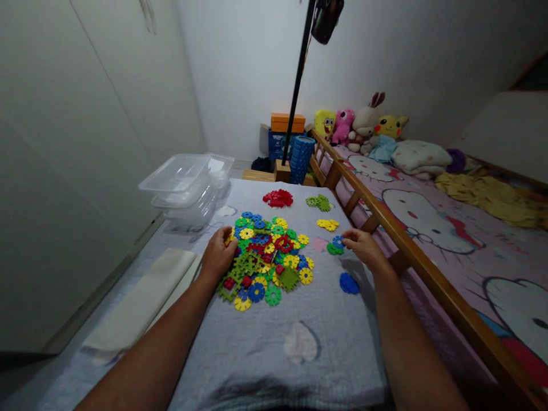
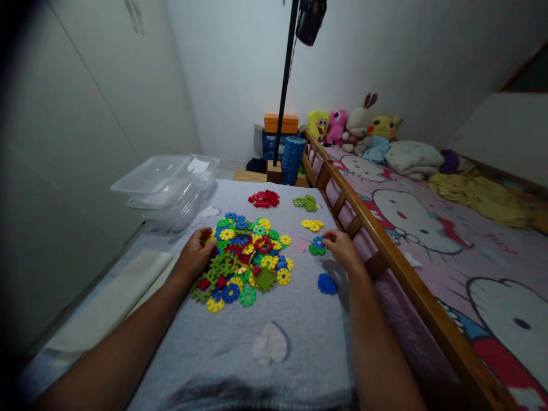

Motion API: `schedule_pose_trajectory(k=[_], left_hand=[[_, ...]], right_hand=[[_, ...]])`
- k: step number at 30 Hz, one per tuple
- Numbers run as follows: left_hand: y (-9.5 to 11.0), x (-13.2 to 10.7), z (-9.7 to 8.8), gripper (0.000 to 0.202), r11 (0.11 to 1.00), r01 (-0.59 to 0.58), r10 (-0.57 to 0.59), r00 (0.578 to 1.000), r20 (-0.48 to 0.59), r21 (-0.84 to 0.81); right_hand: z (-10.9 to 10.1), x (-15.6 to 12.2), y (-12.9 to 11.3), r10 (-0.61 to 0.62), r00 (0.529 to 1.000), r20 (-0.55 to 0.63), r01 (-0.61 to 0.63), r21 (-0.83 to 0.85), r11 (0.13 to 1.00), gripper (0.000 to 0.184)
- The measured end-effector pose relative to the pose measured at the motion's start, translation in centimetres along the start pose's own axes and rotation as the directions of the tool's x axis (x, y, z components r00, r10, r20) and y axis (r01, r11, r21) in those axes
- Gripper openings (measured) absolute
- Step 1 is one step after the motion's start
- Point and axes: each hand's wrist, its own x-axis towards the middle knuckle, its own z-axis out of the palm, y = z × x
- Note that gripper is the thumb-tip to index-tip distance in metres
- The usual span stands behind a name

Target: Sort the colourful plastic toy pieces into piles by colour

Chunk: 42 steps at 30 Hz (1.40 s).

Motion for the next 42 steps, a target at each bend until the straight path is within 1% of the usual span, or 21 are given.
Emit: schedule_pose_trajectory(k=[2, 4, 8, 11, 14, 16, 18, 20, 22, 23, 25, 28, 30, 31, 33, 35, 37, 39, 42], left_hand=[[0.0, 0.0, 0.0, 0.042, 1.000, 0.004, -0.004, 1.000, -0.002, 0.006], [0.0, 0.0, 0.0, 0.043, 1.000, 0.005, -0.005, 1.000, -0.003, 0.011], [0.0, 0.0, 0.0, 0.044, 1.000, 0.005, -0.005, 1.000, 0.002, 0.020], [-0.1, 0.0, 0.0, 0.044, 1.000, 0.007, -0.007, 1.000, 0.010, 0.017], [-0.1, 0.0, 0.0, 0.045, 1.000, 0.014, -0.014, 1.000, 0.014, 0.015], [-0.1, 0.0, 0.0, 0.045, 1.000, 0.015, -0.015, 1.000, 0.013, 0.014], [-0.1, -0.1, 0.0, 0.045, 1.000, 0.011, -0.011, 1.000, 0.013, 0.015], [-0.1, 0.0, 0.0, 0.044, 1.000, 0.008, -0.008, 1.000, 0.016, 0.017], [-0.2, 0.0, 0.0, 0.044, 1.000, 0.009, -0.009, 1.000, 0.018, 0.023], [-0.2, 0.0, 0.0, 0.044, 1.000, 0.008, -0.009, 1.000, 0.019, 0.023], [-0.3, 0.0, 0.0, 0.045, 1.000, 0.003, -0.004, 1.000, 0.020, 0.018], [-0.2, 0.0, 0.0, 0.044, 1.000, -0.008, 0.008, 1.000, 0.022, 0.004], [-0.2, -0.1, -0.1, 0.042, 1.000, -0.016, 0.016, 1.000, 0.018, -0.002], [-0.1, -0.1, -0.1, 0.041, 1.000, -0.019, 0.019, 1.000, 0.015, -0.003], [-0.1, -0.2, -0.1, 0.040, 1.000, -0.023, 0.023, 1.000, 0.010, -0.006], [-0.2, -0.1, -0.1, 0.040, 1.000, -0.026, 0.026, 1.000, 0.011, -0.008], [-0.3, -0.1, 0.0, 0.040, 1.000, -0.027, 0.027, 1.000, 0.016, -0.012], [-0.3, 0.0, 0.1, 0.040, 1.000, -0.026, 0.026, 1.000, 0.014, -0.015], [-0.2, 0.0, 0.1, 0.039, 1.000, -0.023, 0.023, 1.000, 0.011, -0.011]], right_hand=[[-0.4, -0.8, 0.4, 0.021, 1.000, 0.020, -0.021, -0.005, 1.000, 0.023], [-0.8, -1.8, 0.5, 0.024, 0.995, 0.096, -0.025, 0.002, 1.000, 0.022], [-1.3, -3.8, 0.1, 0.041, 0.951, 0.306, -0.049, 0.018, 0.999, 0.018], [-1.3, -4.7, 0.3, 0.078, 0.925, 0.371, -0.080, -0.012, 0.997, 0.015], [-1.2, -4.9, 0.9, 0.140, 0.922, 0.362, -0.117, -0.087, 0.989, 0.011], [-1.2, -4.7, 1.1, 0.135, 0.942, 0.306, -0.098, -0.134, 0.986, 0.012], [-1.1, -4.4, 0.7, 0.067, 0.970, 0.233, -0.024, -0.182, 0.983, 0.014], [-0.6, -3.9, -0.5, -0.025, 0.980, 0.198, 0.074, -0.243, 0.967, 0.015], [0.8, -3.3, -2.4, -0.105, 0.967, 0.231, 0.174, -0.307, 0.936, 0.015], [1.9, -3.0, -3.5, -0.137, 0.954, 0.265, 0.223, -0.329, 0.918, 0.015], [4.7, -2.3, -5.5, -0.188, 0.927, 0.326, 0.305, -0.360, 0.881, 0.017], [9.7, -1.0, -7.7, -0.241, 0.906, 0.349, 0.375, -0.392, 0.840, 0.022], [12.8, 0.0, -8.4, -0.254, 0.919, 0.301, 0.370, -0.437, 0.820, 0.025], [14.2, 0.5, -8.6, -0.240, 0.935, 0.260, 0.341, -0.480, 0.809, 0.025], [16.2, 1.6, -8.6, -0.178, 0.970, 0.164, 0.240, -0.552, 0.798, 0.023], [17.5, 2.5, -8.4, -0.107, 0.990, 0.095, 0.143, -0.590, 0.795, 0.025], [18.0, 3.2, -8.0, -0.067, 0.996, 0.066, 0.093, -0.586, 0.805, 0.026], [18.0, 3.7, -7.6, -0.060, 0.996, 0.059, 0.083, -0.540, 0.838, 0.021], [17.5, 3.9, -7.0, -0.069, 0.994, 0.083, 0.097, -0.394, 0.914, 0.017]])
